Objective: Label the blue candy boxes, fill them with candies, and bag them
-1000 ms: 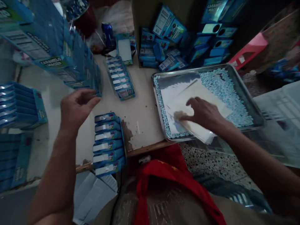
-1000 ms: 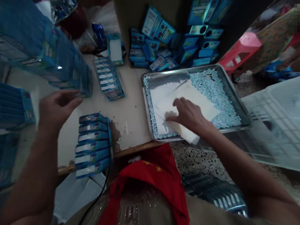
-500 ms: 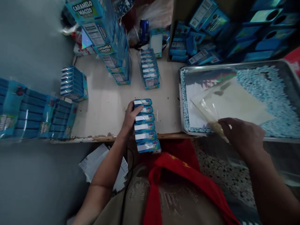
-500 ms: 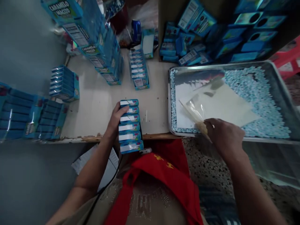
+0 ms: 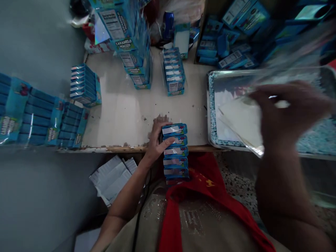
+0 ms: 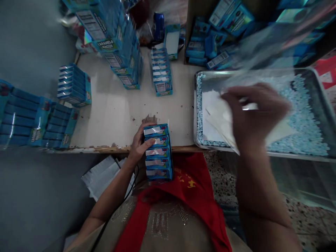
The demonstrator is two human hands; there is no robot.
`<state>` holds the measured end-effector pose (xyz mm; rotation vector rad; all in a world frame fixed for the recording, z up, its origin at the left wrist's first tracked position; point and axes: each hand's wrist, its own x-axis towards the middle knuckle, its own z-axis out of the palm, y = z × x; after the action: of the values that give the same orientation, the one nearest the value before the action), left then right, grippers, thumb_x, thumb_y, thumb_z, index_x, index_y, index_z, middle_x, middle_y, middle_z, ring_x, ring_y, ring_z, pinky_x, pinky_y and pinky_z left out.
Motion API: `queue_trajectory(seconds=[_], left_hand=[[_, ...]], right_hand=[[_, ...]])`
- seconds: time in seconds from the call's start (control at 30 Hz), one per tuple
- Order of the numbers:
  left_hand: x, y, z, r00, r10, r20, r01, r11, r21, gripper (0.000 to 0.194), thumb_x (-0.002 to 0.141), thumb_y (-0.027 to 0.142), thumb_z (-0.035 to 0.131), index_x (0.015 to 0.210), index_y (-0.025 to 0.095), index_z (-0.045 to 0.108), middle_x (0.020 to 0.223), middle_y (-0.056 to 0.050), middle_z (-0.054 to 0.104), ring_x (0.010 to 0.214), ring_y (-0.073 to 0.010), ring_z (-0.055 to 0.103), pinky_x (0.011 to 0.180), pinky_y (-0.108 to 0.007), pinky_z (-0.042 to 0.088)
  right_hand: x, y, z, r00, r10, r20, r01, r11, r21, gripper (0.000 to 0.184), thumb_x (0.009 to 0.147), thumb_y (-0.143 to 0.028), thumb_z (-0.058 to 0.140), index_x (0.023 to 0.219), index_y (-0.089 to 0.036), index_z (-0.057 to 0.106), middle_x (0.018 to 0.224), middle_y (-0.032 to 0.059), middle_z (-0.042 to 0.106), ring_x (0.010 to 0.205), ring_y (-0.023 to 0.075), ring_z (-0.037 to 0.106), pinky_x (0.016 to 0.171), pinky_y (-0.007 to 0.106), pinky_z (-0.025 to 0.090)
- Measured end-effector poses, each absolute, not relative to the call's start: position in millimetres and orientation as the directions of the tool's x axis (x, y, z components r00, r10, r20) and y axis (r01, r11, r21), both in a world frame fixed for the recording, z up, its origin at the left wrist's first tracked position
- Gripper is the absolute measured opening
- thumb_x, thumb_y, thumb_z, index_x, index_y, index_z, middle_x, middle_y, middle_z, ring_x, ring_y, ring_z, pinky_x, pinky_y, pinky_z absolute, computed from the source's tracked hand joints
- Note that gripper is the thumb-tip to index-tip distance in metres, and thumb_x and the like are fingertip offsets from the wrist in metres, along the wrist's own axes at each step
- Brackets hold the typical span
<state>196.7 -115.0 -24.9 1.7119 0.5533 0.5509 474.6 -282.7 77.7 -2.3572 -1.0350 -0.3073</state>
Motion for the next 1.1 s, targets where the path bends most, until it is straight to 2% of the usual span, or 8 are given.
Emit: queue_trajectory(seconds=[0.07, 0.17, 0.27, 0.33, 0.47, 0.67, 0.9, 1.1], left_hand=[[194.3, -114.5, -25.5, 0.769, 0.629, 0.111, 0.035, -0.215, 0.976, 0.068, 0.097, 0.068, 0.073, 0.148, 0.025, 0.060, 0.146, -0.017, 0.071, 0.136, -0.0335, 0.069, 0.114, -0.051, 0.057], [189.7, -103.4, -21.9, 0.637, 0.736, 0.230, 0.073, -0.354, 0.932, 0.059, 0.102, 0.064, 0.070, 0.147, 0.026, 0.061, 0.137, -0.014, 0.075, 0.128, -0.0294, 0.073, 0.112, -0.048, 0.058], [190.3, -78.5, -14.9, 0.530, 0.747, 0.401, 0.297, -0.607, 0.738, 0.039, 0.101, 0.055, 0.076, 0.128, 0.027, 0.074, 0.127, -0.011, 0.078, 0.123, -0.0292, 0.070, 0.114, -0.050, 0.055], [198.8, -57.0, -11.9, 0.629, 0.645, 0.434, 0.384, -0.743, 0.548, 0.034, 0.098, 0.051, 0.081, 0.122, 0.028, 0.079, 0.130, -0.011, 0.078, 0.128, -0.0320, 0.066, 0.118, -0.053, 0.050], [233.2, -17.0, -15.5, 0.884, 0.389, 0.260, 0.306, -0.901, 0.307, 0.024, 0.097, 0.037, 0.081, 0.119, 0.027, 0.081, 0.137, -0.013, 0.075, 0.132, -0.0360, 0.061, 0.113, -0.054, 0.049], [253.2, -7.9, -29.7, 0.968, 0.248, -0.045, 0.251, -0.964, 0.088, 0.018, 0.097, 0.007, 0.066, 0.091, 0.021, 0.077, 0.095, -0.011, 0.074, 0.105, -0.0317, 0.070, 0.086, -0.042, 0.054], [222.2, -47.8, -39.1, 0.912, 0.409, 0.022, 0.401, -0.902, 0.158, 0.018, 0.099, 0.008, 0.066, 0.089, 0.020, 0.075, 0.095, -0.011, 0.074, 0.090, -0.0276, 0.071, 0.069, -0.036, 0.049], [214.8, -62.5, -2.1, 0.855, 0.502, 0.130, 0.477, -0.859, 0.185, 0.022, 0.103, 0.013, 0.060, 0.095, 0.020, 0.079, 0.103, -0.011, 0.075, 0.089, -0.0260, 0.071, 0.070, -0.036, 0.049]], right_hand=[[445.5, -236.3, 76.1, 0.546, 0.732, 0.408, 0.811, -0.340, -0.477, 0.021, 0.104, -0.037, 0.073, 0.099, -0.026, 0.089, 0.099, 0.0089, 0.084, 0.096, 0.0287, 0.075, 0.094, 0.044, 0.056], [422.6, -178.0, 54.0, 0.417, 0.900, 0.128, 0.793, -0.291, -0.535, 0.006, 0.093, -0.022, 0.084, 0.093, -0.021, 0.090, 0.098, 0.0072, 0.086, 0.092, 0.0238, 0.076, 0.087, 0.034, 0.052], [422.1, -147.4, 23.4, 0.357, 0.929, -0.095, 0.741, -0.344, -0.577, 0.007, 0.090, -0.019, 0.086, 0.096, -0.018, 0.090, 0.097, 0.0079, 0.086, 0.089, 0.0207, 0.077, 0.080, 0.029, 0.048], [426.2, -140.7, 6.4, 0.332, 0.934, -0.132, 0.732, -0.343, -0.589, 0.006, 0.088, -0.021, 0.086, 0.094, -0.019, 0.089, 0.091, 0.0057, 0.085, 0.085, 0.0193, 0.076, 0.076, 0.027, 0.047], [430.1, -137.7, -11.9, 0.254, 0.959, -0.128, 0.796, -0.283, -0.535, 0.009, 0.087, -0.020, 0.081, 0.091, -0.023, 0.089, 0.088, 0.0026, 0.084, 0.084, 0.0195, 0.076, 0.074, 0.028, 0.045], [432.6, -143.1, -13.6, 0.205, 0.961, -0.187, 0.865, -0.268, -0.424, 0.016, 0.087, -0.018, 0.077, 0.098, -0.024, 0.087, 0.095, 0.0032, 0.084, 0.086, 0.0197, 0.074, 0.072, 0.028, 0.040], [432.2, -189.7, -8.8, 0.258, 0.921, -0.293, 0.932, -0.317, -0.175, 0.020, 0.095, -0.017, 0.067, 0.097, -0.023, 0.085, 0.104, 0.0082, 0.085, 0.088, 0.0234, 0.075, 0.066, 0.031, 0.036], [419.9, -187.2, 13.3, 0.363, 0.900, -0.241, 0.870, -0.420, -0.258, 0.022, 0.094, -0.025, 0.069, 0.100, -0.024, 0.091, 0.105, 0.0095, 0.086, 0.093, 0.0277, 0.077, 0.067, 0.033, 0.043]])
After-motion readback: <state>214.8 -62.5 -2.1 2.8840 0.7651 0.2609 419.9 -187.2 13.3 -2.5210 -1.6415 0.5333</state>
